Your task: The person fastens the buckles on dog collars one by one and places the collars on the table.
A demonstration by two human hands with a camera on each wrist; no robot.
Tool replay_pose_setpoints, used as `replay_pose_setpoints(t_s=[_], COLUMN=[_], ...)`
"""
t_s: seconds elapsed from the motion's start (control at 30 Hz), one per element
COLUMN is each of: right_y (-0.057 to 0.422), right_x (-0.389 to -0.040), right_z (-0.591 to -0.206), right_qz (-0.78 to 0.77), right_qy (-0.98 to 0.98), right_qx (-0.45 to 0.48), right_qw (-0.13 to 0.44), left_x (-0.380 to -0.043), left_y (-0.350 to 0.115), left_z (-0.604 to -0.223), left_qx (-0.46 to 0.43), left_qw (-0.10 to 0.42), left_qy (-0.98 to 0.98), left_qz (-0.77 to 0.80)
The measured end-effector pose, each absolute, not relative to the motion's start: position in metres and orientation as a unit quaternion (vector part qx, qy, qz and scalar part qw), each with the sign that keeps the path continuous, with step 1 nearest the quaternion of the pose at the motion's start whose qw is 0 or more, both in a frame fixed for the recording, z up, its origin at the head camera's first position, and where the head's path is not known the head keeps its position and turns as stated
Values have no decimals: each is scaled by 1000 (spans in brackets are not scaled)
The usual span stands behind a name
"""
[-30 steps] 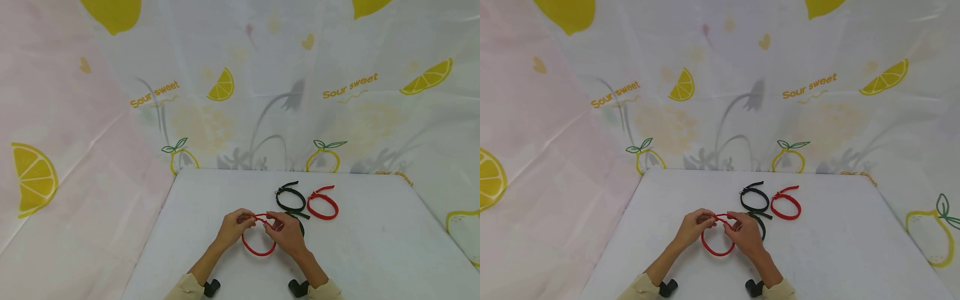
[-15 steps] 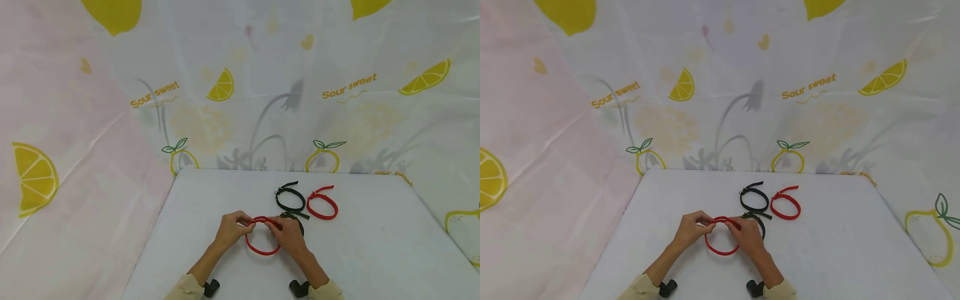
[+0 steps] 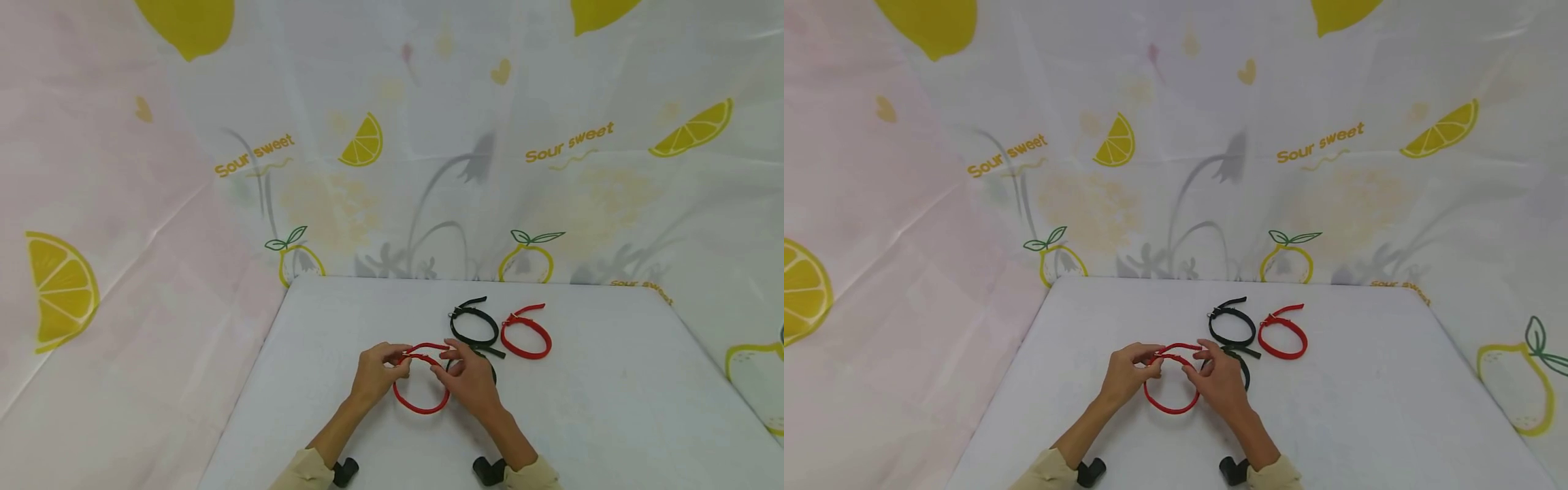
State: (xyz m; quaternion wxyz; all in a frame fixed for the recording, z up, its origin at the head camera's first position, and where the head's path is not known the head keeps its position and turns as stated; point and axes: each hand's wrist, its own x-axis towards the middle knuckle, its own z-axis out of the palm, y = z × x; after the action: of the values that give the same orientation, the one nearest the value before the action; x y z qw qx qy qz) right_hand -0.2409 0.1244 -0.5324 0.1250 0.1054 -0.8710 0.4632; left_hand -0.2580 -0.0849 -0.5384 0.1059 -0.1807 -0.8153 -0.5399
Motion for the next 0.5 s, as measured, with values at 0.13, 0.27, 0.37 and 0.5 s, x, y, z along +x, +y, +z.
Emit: replay_pose_setpoints(t_s=[0.13,0.27,0.37,0.5], right_y=[124,123,122,124], right_x=[-240,-240,-240,-239], right_z=[-535,-537,-538,-537], right_qz=[499,508,505,500], right_qy=[-853,-847,-848,-849], right_qx=[93,92,89,83], right_qw=[121,128,137,149], left_x=[-258,-257,-257,-257], left_y=[-85,-85,-85,-86], left_z=[-538,-537,-537,-538], left_qx=[-181,-181,-179,-175], left_qw=[110,99,85,68], left_qy=[-813,-812,-814,-819], left_qz=[-542,-547,-545,-542])
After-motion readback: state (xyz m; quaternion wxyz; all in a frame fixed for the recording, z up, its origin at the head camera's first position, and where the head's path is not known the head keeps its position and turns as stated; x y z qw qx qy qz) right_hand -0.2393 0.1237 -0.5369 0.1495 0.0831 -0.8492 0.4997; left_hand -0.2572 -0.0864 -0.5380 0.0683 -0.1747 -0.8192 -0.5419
